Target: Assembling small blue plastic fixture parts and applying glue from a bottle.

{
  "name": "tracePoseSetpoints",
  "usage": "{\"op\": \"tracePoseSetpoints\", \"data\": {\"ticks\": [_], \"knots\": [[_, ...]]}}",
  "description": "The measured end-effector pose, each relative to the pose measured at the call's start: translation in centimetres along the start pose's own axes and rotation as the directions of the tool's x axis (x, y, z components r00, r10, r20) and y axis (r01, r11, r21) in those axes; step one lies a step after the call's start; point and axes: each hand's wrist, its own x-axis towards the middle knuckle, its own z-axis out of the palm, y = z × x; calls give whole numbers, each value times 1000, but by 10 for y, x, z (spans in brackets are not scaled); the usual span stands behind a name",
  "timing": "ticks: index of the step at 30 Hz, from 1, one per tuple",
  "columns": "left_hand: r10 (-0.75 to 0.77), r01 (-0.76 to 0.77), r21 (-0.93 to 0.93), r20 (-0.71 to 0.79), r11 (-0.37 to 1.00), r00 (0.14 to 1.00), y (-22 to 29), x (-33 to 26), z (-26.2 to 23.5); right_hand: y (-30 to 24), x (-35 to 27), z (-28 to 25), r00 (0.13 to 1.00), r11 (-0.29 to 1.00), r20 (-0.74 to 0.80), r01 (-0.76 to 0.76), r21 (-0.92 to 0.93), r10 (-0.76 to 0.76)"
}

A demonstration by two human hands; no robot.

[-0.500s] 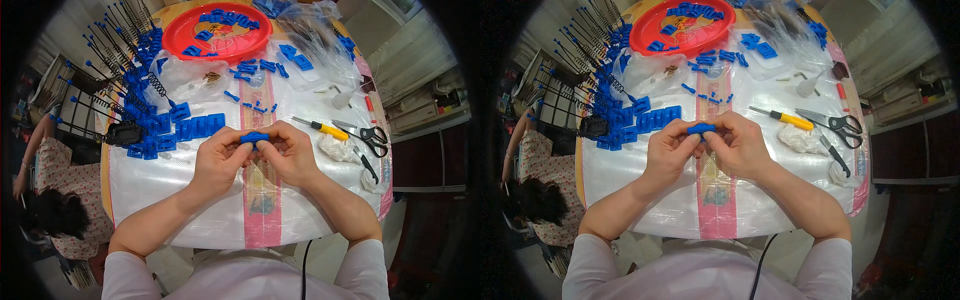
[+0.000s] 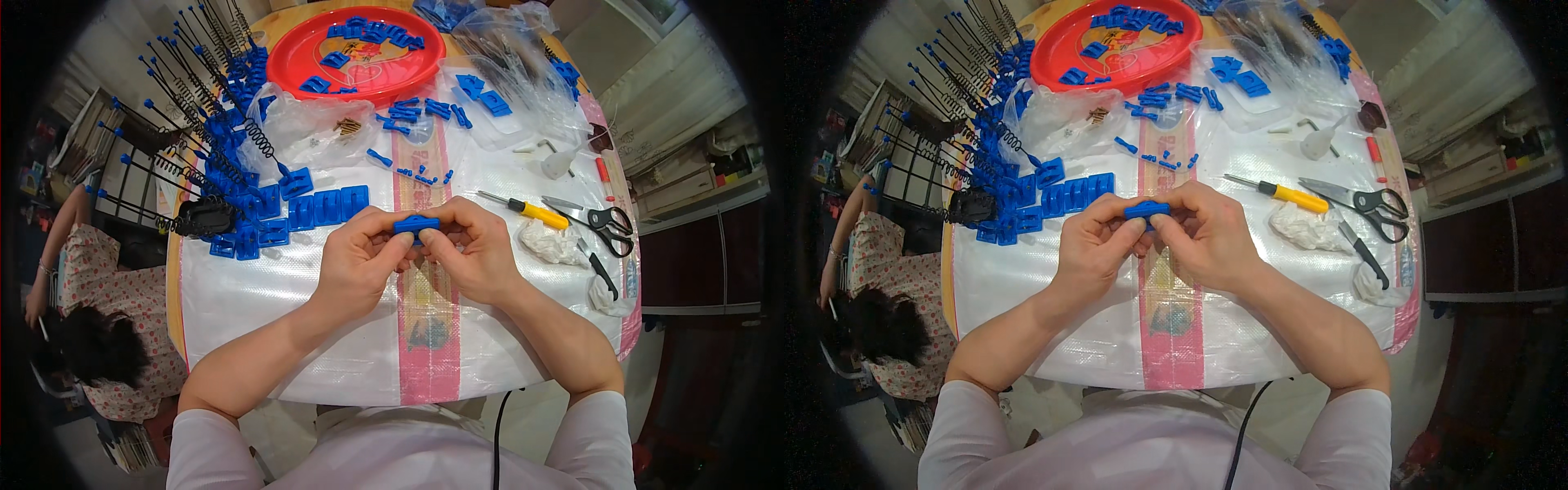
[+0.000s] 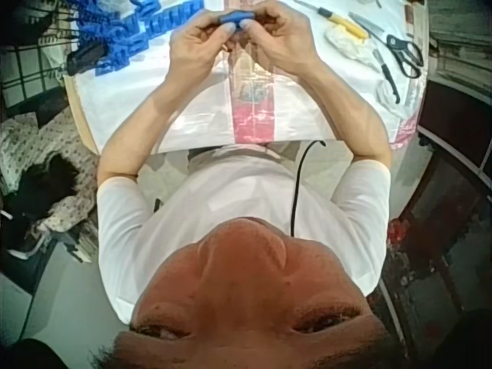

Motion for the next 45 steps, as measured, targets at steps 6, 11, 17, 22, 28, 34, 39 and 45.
{"op": "tracePoseSetpoints", "data": {"ticks": [6,11,17,22,28,34,39,45], "knots": [[10,-10,9,14,1000,1000,-2,0,-2,2,0,-1,1000,1000,6,11,-1,-11],[24,-25,29,21,999,999,-4,0,-3,4,-1,-1,1000,1000,12,12,22,-13],[24,-24,57,10,998,1000,-6,-1,-3,0,-1,-1,1000,1000,16,5,10,-5],[34,-34,24,6,999,999,-6,-1,-1,1,-2,-1,999,999,12,32,-14,-32],[34,-34,12,11,999,999,-6,-1,-1,3,-2,-3,999,999,16,31,-33,-31],[29,-29,9,13,1000,999,-8,-1,-2,4,-3,-3,999,998,10,49,-26,-49],[19,-19,13,6,1000,1000,-7,-2,-1,0,-3,-1,1000,999,2,17,29,-17],[8,-8,16,2,1000,1000,-6,-2,0,5,-3,-3,999,999,14,35,-18,-35]]}}
